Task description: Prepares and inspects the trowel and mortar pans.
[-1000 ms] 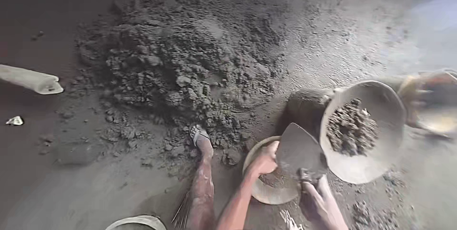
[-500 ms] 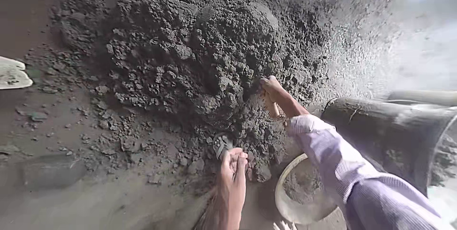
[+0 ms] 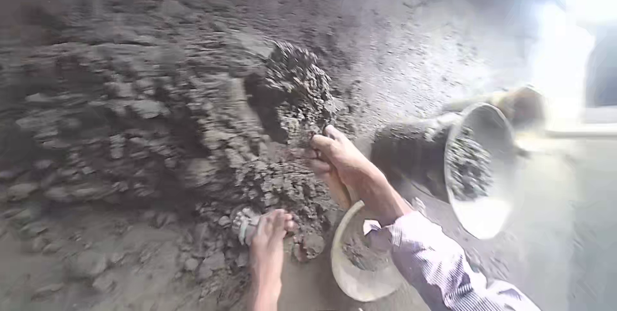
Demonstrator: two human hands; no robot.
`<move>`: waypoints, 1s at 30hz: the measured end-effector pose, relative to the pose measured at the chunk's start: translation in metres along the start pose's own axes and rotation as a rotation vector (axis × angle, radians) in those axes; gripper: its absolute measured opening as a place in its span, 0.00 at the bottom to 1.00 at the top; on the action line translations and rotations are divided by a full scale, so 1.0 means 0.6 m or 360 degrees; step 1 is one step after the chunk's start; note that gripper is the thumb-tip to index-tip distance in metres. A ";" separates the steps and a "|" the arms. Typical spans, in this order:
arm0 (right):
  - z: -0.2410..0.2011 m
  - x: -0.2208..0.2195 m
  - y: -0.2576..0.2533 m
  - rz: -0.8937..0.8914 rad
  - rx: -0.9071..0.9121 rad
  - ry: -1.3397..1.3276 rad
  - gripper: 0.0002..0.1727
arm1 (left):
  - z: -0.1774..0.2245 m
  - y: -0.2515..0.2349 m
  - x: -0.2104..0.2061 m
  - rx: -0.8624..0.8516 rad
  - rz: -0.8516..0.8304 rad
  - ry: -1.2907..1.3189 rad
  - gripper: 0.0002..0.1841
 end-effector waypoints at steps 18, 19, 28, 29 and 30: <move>-0.115 0.671 0.612 0.2255 0.0078 0.1980 0.34 | -0.113 0.046 -0.243 0.0092 -0.0392 -0.0333 0.17; -0.114 0.648 0.625 0.2311 0.0095 0.1959 0.35 | -0.122 0.048 -0.240 0.0109 -0.0395 -0.0340 0.17; -0.008 0.424 0.581 0.1649 0.0217 0.1780 0.33 | -0.079 0.045 -0.186 0.0180 -0.0324 -0.0055 0.16; 0.051 0.391 0.537 0.1409 0.0106 0.1674 0.34 | -0.073 0.042 -0.165 0.0183 -0.0276 -0.0008 0.15; 0.122 0.361 0.496 0.1207 -0.0048 0.1482 0.34 | -0.067 0.036 -0.142 0.0185 -0.0232 0.0033 0.14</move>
Point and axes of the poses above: each hand's wrist, its own y-axis away from the middle knuckle, its own x-axis out of the back of the hand, z = x × y, the point moved 9 cm from there along -y, towards the middle knuckle, and after that the axes turned 6 degrees about x, right-handed, at the moved point
